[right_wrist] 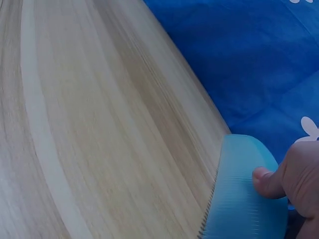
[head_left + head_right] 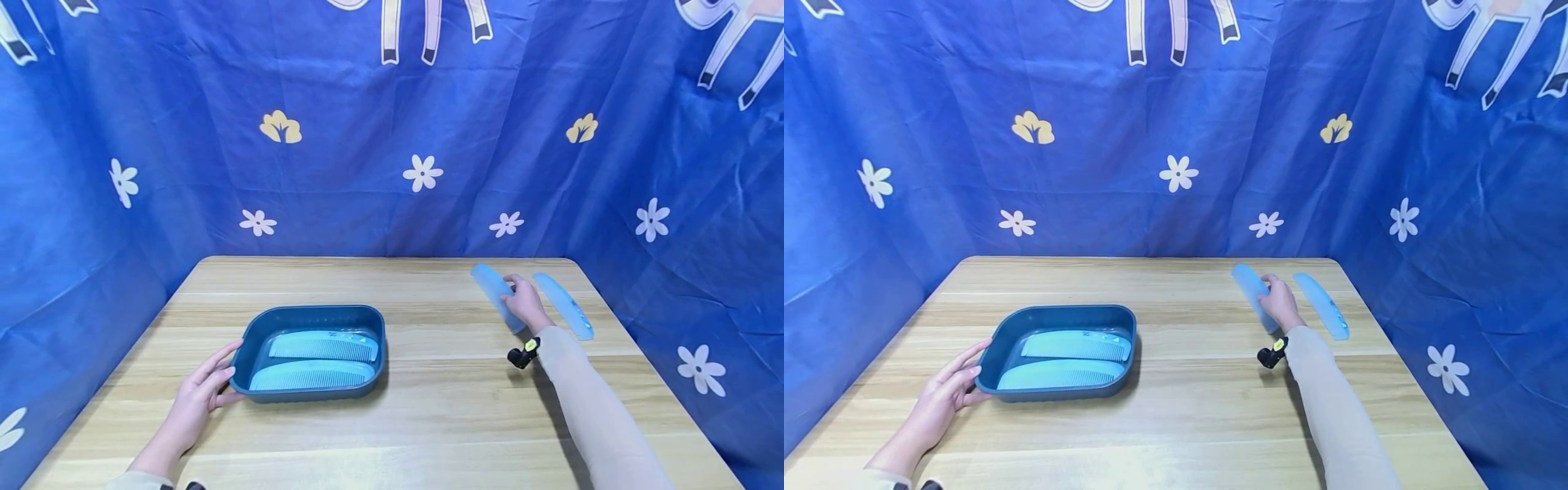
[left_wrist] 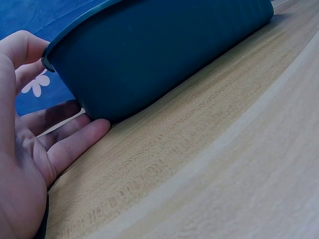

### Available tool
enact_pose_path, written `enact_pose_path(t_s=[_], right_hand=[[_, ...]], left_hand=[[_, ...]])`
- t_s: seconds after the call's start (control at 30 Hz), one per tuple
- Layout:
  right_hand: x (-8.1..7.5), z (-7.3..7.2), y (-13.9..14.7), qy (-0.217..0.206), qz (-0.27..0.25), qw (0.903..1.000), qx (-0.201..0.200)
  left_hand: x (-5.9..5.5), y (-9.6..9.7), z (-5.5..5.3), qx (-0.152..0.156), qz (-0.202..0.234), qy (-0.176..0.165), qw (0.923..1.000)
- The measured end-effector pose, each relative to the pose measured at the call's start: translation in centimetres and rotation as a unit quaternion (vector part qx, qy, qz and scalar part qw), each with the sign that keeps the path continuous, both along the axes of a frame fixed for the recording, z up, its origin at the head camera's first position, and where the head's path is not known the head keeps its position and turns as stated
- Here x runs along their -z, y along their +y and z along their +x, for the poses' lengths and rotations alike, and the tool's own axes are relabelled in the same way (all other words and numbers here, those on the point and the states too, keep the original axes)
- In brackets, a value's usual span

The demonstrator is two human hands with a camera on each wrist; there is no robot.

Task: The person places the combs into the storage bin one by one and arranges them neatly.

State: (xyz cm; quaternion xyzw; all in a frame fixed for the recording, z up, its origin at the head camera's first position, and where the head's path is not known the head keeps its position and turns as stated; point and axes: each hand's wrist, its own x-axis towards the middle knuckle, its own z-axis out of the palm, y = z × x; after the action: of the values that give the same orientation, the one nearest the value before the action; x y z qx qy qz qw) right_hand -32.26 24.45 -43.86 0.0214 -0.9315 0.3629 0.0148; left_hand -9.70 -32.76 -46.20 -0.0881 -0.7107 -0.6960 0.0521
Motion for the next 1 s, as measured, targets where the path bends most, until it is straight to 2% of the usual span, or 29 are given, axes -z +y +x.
enact_pose_path(t_s=[0.57,1.0], right_hand=[[0.0,0.3,-0.5,0.003,-0.047,0.9988,0.013],[-0.5,1.2,-1.6,0.01,-0.052,0.9986,0.004]], left_hand=[[0.0,0.1,-0.1,-0.001,-0.001,-0.006,1.0],[0.0,0.1,-0.1,-0.002,0.0,-0.007,1.0]])
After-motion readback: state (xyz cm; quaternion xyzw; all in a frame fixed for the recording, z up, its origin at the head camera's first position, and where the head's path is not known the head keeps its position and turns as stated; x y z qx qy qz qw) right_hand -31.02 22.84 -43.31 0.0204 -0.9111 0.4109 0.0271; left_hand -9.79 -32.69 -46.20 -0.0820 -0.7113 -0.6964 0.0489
